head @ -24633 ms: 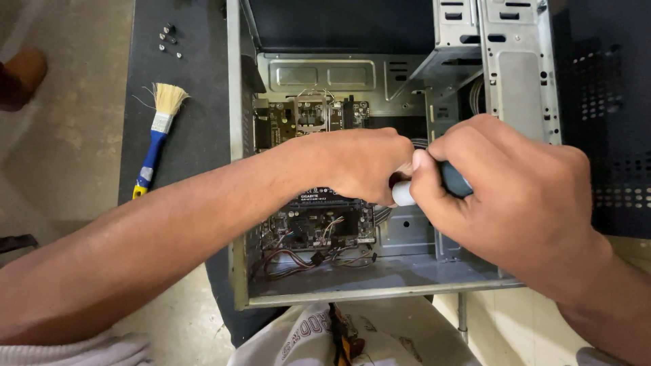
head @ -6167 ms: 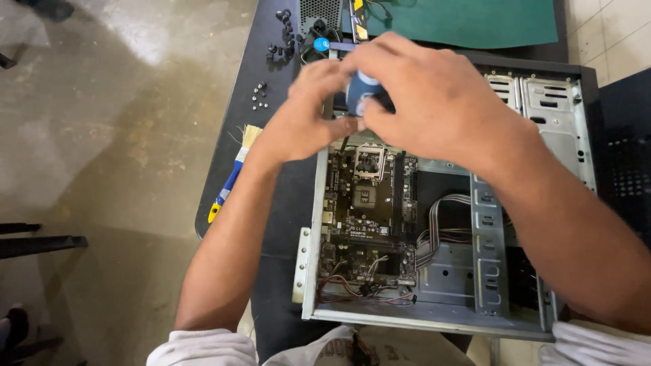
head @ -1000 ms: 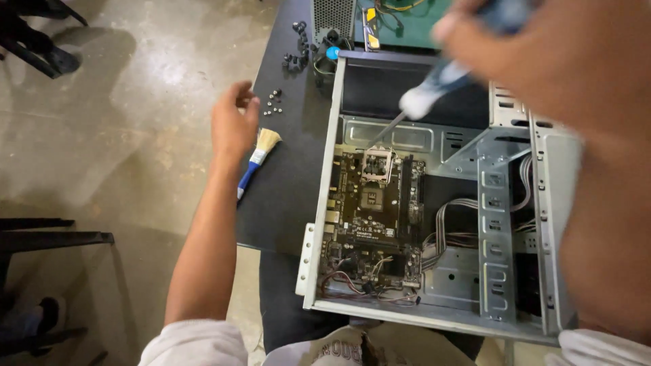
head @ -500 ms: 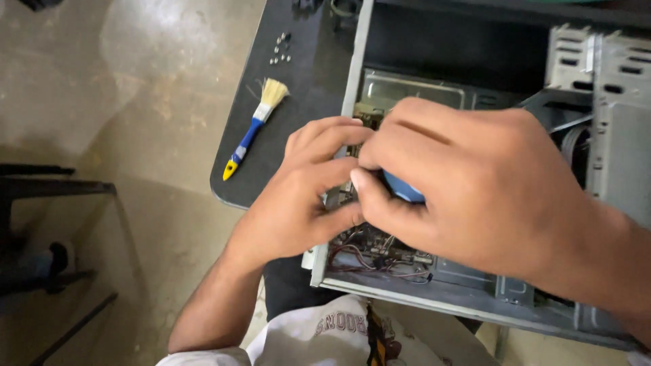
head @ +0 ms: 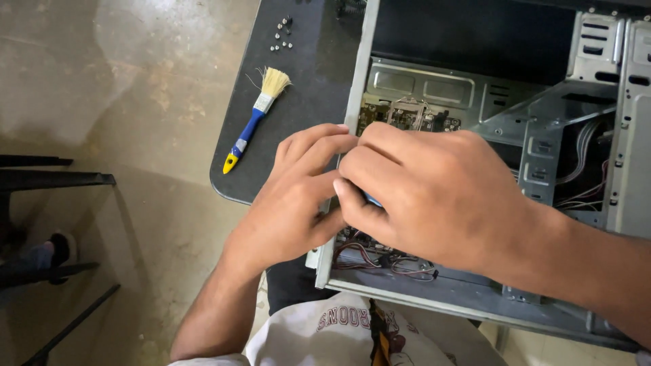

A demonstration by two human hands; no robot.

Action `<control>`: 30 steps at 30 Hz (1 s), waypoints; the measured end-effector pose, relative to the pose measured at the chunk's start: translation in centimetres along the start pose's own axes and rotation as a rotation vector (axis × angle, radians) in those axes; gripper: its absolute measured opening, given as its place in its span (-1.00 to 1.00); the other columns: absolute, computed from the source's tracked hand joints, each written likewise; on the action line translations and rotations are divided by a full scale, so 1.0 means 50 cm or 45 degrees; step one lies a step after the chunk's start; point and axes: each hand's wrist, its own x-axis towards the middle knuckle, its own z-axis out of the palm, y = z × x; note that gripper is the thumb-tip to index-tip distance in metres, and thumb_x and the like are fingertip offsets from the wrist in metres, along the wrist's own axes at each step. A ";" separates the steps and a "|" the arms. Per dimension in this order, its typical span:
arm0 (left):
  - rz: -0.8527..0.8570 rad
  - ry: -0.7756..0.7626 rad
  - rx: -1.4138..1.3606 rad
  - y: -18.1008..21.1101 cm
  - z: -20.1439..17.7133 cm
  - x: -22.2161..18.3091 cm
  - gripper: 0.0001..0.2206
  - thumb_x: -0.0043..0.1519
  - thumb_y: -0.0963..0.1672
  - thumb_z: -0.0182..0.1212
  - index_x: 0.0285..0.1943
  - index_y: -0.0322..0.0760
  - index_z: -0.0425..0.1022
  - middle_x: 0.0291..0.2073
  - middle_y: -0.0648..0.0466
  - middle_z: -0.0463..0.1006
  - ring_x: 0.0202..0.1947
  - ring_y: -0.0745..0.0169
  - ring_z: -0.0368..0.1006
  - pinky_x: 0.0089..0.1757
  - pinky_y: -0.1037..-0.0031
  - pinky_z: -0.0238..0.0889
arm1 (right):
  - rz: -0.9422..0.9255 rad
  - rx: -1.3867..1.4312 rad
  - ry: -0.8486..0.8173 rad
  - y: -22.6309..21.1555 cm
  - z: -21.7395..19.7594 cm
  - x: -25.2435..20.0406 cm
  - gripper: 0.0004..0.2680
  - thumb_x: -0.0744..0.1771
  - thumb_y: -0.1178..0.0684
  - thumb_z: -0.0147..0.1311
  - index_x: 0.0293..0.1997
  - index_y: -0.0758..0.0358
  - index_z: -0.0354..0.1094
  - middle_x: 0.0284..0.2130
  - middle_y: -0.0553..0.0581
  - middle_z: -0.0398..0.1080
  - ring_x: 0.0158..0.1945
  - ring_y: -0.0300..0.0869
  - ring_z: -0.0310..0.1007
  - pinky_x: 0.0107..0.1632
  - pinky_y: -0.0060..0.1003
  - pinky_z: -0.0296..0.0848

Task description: Removing internal hardware components from a desktop computer case using a screwdriver and manual extraction.

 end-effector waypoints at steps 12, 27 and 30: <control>-0.011 -0.011 0.054 0.002 -0.004 -0.003 -0.71 0.45 -0.13 0.20 0.28 -0.43 0.50 0.34 -0.13 0.43 0.45 -0.30 0.25 0.31 -0.13 0.11 | 0.023 -0.002 0.000 -0.007 0.004 0.001 -0.82 0.47 0.08 0.23 -0.32 0.15 0.40 -0.39 -0.01 0.36 -0.53 -0.17 0.27 -0.57 -0.27 0.20; -0.028 -0.013 0.024 -0.002 0.000 -0.007 -0.67 0.40 -0.16 0.21 0.33 -0.38 0.50 0.36 -0.07 0.45 0.48 -0.29 0.23 0.35 -0.12 0.09 | 0.062 -0.028 -0.010 -0.015 0.005 0.004 -0.80 0.47 0.08 0.23 -0.35 0.12 0.38 -0.42 -0.04 0.32 -0.55 -0.18 0.23 -0.59 -0.25 0.16; -0.028 -0.018 0.016 -0.004 0.000 -0.009 -0.68 0.39 -0.16 0.21 0.31 -0.39 0.50 0.35 -0.09 0.45 0.48 -0.30 0.22 0.35 -0.13 0.09 | 0.068 -0.057 -0.024 -0.017 0.005 0.003 -0.79 0.47 0.03 0.26 -0.33 0.11 0.38 -0.42 -0.04 0.32 -0.57 -0.18 0.24 -0.60 -0.26 0.14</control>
